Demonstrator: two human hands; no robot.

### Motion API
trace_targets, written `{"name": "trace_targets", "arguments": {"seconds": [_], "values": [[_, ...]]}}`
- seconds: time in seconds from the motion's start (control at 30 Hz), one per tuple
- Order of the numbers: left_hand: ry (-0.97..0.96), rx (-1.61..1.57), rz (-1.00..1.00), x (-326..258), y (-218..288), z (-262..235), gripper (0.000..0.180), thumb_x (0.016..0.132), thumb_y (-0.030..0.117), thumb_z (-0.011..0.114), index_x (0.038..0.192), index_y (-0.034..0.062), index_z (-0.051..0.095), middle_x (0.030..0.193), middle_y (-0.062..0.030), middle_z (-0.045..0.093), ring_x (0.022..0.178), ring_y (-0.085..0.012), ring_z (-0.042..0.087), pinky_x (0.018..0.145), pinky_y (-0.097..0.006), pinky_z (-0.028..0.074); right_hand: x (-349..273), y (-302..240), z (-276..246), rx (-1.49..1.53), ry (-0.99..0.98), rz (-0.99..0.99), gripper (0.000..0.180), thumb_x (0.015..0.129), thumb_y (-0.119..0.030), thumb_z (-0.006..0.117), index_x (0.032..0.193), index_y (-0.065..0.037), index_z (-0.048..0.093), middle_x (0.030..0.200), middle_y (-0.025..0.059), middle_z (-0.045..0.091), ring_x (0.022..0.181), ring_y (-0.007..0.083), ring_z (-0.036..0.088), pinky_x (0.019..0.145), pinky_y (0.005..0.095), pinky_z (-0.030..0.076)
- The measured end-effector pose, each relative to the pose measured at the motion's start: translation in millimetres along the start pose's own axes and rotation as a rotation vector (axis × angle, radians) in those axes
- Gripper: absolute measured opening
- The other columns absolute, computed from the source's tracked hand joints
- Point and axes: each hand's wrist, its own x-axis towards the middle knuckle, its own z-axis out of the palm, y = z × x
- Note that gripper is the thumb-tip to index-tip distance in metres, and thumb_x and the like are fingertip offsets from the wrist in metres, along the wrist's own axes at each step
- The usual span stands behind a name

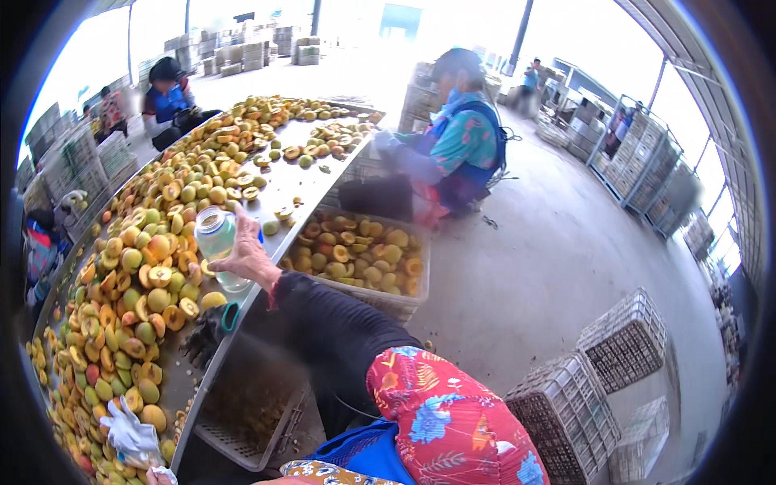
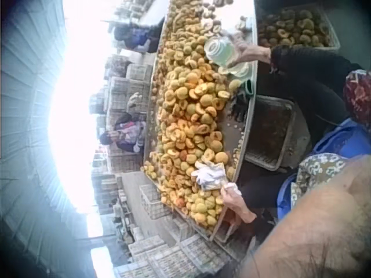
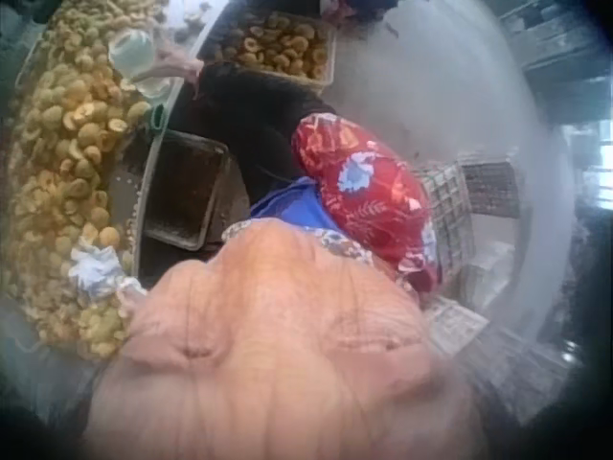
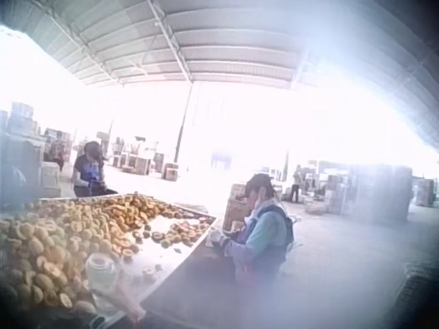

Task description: Manually pitting and sorting halved peaches at an industrial processing table.

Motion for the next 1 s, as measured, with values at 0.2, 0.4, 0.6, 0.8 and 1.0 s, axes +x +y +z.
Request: {"name": "trace_targets", "arguments": {"seconds": [0.2, 0.4, 0.6, 0.8, 1.0], "values": [[-0.196, 0.003, 0.939, -78, -240, -50, 0.030, 0.093, 0.027, 0.054, 0.107, 0.0011, 0.062, 0.082, -0.0172, 0.068, 0.070, -0.0302, 0.066, 0.063, -0.038, 0.052, 31, 40, -12, 0.054, -0.023, -0.094, 0.141, 0.044, -0.039, 0.090, 0.148, -0.002, 0.002, 0.138, 0.0270, 0.025, 0.134, 0.0428, 0.023, 0.114, 0.0464, 0.021], [-0.105, 0.314, 0.531, -91, -211, -53, 0.029, 0.093, 0.026, 0.054, 0.104, 0.0006, 0.063, 0.081, -0.0170, 0.068, 0.069, -0.0301, 0.065, 0.063, -0.038, 0.052, 40, 54, 18, 0.074, 0.025, -0.218, 0.133, 0.037, -0.035, 0.094, 0.142, -0.004, 0.017, 0.134, 0.0242, 0.032, 0.129, 0.0421, 0.031, 0.112, 0.0461, 0.027], [-0.055, 0.606, 0.178, -98, -190, -51, 0.029, 0.094, 0.025, 0.053, 0.101, 0.0000, 0.065, 0.080, -0.0168, 0.068, 0.068, -0.0300, 0.065, 0.062, -0.037, 0.052, 39, 41, 28, 0.180, 0.167, -0.298, 0.108, 0.049, -0.030, 0.090, 0.132, -0.004, 0.026, 0.123, 0.0235, 0.039, 0.120, 0.0396, 0.040, 0.103, 0.0456, 0.035], [-0.028, 0.548, 0.182, -98, -180, -46, 0.029, 0.094, 0.025, 0.053, 0.099, -0.0005, 0.066, 0.078, -0.0175, 0.067, 0.069, -0.0304, 0.065, 0.061, -0.038, 0.052, 32, 23, 19, 0.128, 0.164, -0.337, 0.106, 0.050, -0.028, 0.089, 0.133, -0.007, 0.027, 0.121, 0.0220, 0.039, 0.118, 0.0398, 0.041, 0.102, 0.0454, 0.037], [-0.017, 0.523, 0.123, -99, -171, -45, 0.030, 0.094, 0.024, 0.053, 0.102, -0.0009, 0.066, 0.079, -0.0185, 0.068, 0.069, -0.0301, 0.065, 0.061, -0.038, 0.053, 4, -45, -46, 0.146, 0.215, -0.506, 0.106, 0.046, -0.020, 0.086, 0.134, -0.007, 0.029, 0.121, 0.0197, 0.039, 0.117, 0.0394, 0.041, 0.100, 0.0448, 0.039]]}}
